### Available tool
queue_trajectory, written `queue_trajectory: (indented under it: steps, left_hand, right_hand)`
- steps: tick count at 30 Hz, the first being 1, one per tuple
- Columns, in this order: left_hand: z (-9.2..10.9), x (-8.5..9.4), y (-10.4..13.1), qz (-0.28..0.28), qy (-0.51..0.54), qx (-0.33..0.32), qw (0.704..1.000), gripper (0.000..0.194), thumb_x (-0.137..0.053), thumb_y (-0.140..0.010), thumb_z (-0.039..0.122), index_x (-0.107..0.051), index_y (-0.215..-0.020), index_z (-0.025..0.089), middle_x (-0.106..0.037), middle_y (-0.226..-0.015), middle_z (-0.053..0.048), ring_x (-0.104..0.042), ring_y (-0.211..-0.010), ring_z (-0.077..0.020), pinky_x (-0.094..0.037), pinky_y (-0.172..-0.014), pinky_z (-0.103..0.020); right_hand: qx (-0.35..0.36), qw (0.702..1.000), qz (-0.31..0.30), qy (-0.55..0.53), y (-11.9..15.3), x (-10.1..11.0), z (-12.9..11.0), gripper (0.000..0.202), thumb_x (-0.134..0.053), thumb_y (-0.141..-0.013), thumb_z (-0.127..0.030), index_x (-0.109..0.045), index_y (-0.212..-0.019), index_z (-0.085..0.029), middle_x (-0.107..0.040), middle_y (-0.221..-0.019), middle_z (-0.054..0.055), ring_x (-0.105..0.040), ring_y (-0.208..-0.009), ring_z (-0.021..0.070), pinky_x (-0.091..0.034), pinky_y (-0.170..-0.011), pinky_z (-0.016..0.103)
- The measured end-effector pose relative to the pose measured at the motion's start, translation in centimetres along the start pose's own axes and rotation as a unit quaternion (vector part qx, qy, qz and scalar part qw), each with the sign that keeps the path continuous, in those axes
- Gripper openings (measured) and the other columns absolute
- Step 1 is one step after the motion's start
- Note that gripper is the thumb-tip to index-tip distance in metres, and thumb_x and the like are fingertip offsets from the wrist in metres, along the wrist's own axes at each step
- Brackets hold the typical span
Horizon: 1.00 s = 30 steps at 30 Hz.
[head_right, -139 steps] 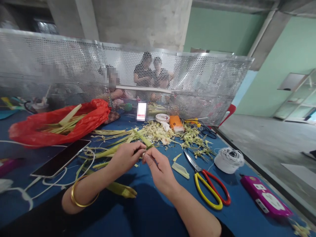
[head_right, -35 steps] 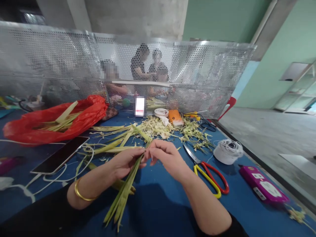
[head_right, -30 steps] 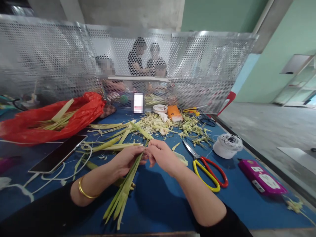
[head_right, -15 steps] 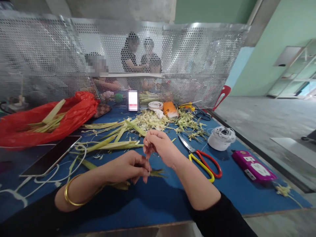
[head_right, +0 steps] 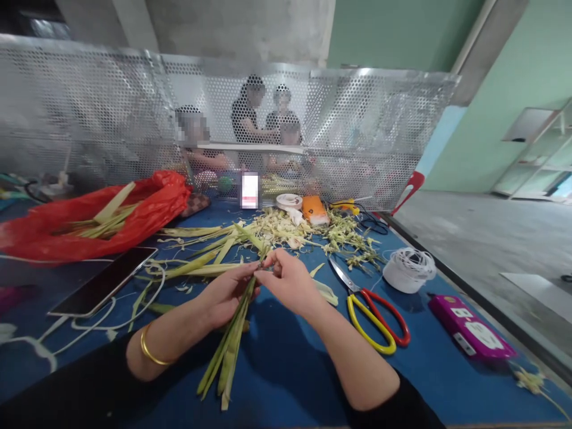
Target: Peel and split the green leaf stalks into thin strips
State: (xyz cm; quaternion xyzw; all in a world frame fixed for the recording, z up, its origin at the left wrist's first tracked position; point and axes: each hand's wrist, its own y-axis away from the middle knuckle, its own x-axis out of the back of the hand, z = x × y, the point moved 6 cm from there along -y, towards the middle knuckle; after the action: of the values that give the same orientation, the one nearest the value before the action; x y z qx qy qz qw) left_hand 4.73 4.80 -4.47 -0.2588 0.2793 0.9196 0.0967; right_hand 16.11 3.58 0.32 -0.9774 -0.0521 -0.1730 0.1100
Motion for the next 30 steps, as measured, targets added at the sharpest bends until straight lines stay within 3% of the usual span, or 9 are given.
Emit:
queue_trajectory:
  steps: [3, 7, 11, 16, 21, 24, 30]
  left_hand:
    - [0.1, 0.2, -0.1, 0.006, -0.003, -0.009, 1.0, 0.009, -0.058, -0.083, 0.014, -0.065, -0.083, 0.01, -0.063, -0.063, 0.001, -0.049, -0.039, -0.0041, -0.041, -0.039, -0.015]
    - [0.1, 0.1, 0.3, 0.007, -0.005, 0.011, 1.0, 0.012, -0.055, -0.085, 0.018, -0.066, -0.084, 0.012, -0.057, -0.05, 0.002, -0.048, -0.036, -0.007, -0.038, -0.036, -0.017]
    - [0.1, -0.4, 0.9, 0.001, 0.003, 0.014, 1.0, 0.011, -0.054, -0.085, 0.017, -0.064, -0.083, 0.014, -0.057, -0.048, 0.002, -0.049, -0.036, -0.0095, -0.04, -0.037, -0.019]
    - [0.1, -0.4, 0.8, 0.005, 0.008, -0.013, 1.0, 0.007, -0.057, -0.084, 0.017, -0.064, -0.083, 0.015, -0.057, -0.049, 0.003, -0.051, -0.037, -0.0097, -0.044, -0.041, -0.021]
    - [-0.1, -0.3, 0.2, -0.017, 0.017, -0.038, 0.999, 0.006, -0.06, -0.082, 0.013, -0.066, -0.083, 0.013, -0.067, -0.072, -0.003, -0.062, -0.057, -0.012, -0.052, -0.055, -0.023]
    - [0.1, 0.0, 0.0, -0.011, 0.025, -0.041, 0.999, 0.006, -0.059, -0.082, 0.012, -0.065, -0.082, 0.013, -0.066, -0.071, -0.003, -0.063, -0.06, -0.0121, -0.052, -0.057, -0.023]
    - [0.1, 0.7, -0.2, 0.035, -0.063, -0.068, 0.995, 0.007, -0.057, -0.083, 0.013, -0.063, -0.079, 0.014, -0.053, -0.052, 0.003, -0.047, -0.04, -0.0066, -0.044, -0.042, -0.019]
  right_hand:
    - [0.028, 0.988, 0.002, 0.153, -0.3, -0.2, 0.5, 0.008, -0.064, -0.072, -0.029, -0.062, -0.071, -0.021, -0.041, -0.053, -0.006, -0.036, -0.049, 0.0107, -0.025, -0.048, 0.024]
    - [0.03, 0.982, 0.037, 0.181, -0.5, -0.3, 1.5, 0.01, -0.065, -0.073, -0.031, -0.068, -0.075, -0.022, -0.045, -0.054, -0.004, -0.039, -0.053, 0.0129, -0.026, -0.051, 0.025]
    - [0.049, 0.985, 0.098, 0.135, -0.6, 0.1, 1.8, 0.008, -0.07, -0.067, -0.029, -0.07, -0.073, -0.023, -0.05, -0.057, -0.003, -0.044, -0.056, 0.0138, -0.031, -0.054, 0.025]
    - [-0.063, 0.994, 0.07, -0.064, -0.7, -0.9, 3.2, 0.019, -0.067, -0.065, -0.03, -0.073, -0.079, -0.018, -0.033, -0.044, -0.008, -0.041, -0.045, 0.0103, -0.036, -0.048, 0.023]
    - [-0.12, 0.969, 0.01, -0.215, -0.5, -2.4, 3.5, 0.02, -0.067, -0.063, -0.034, -0.062, -0.061, -0.014, -0.056, -0.058, -0.002, -0.051, -0.049, 0.01, -0.043, -0.05, 0.023]
    - [-0.103, 0.974, 0.019, -0.199, -0.6, -1.8, 3.1, 0.024, -0.066, -0.066, -0.037, -0.056, -0.059, -0.016, -0.057, -0.058, -0.003, -0.05, -0.048, 0.0087, -0.044, -0.049, 0.022]
    - [-0.109, 0.987, -0.026, -0.115, -0.6, -1.0, 2.9, 0.025, -0.052, -0.078, -0.038, -0.048, -0.061, -0.02, -0.033, -0.039, -0.01, -0.038, -0.036, 0.0081, -0.039, -0.045, 0.021]
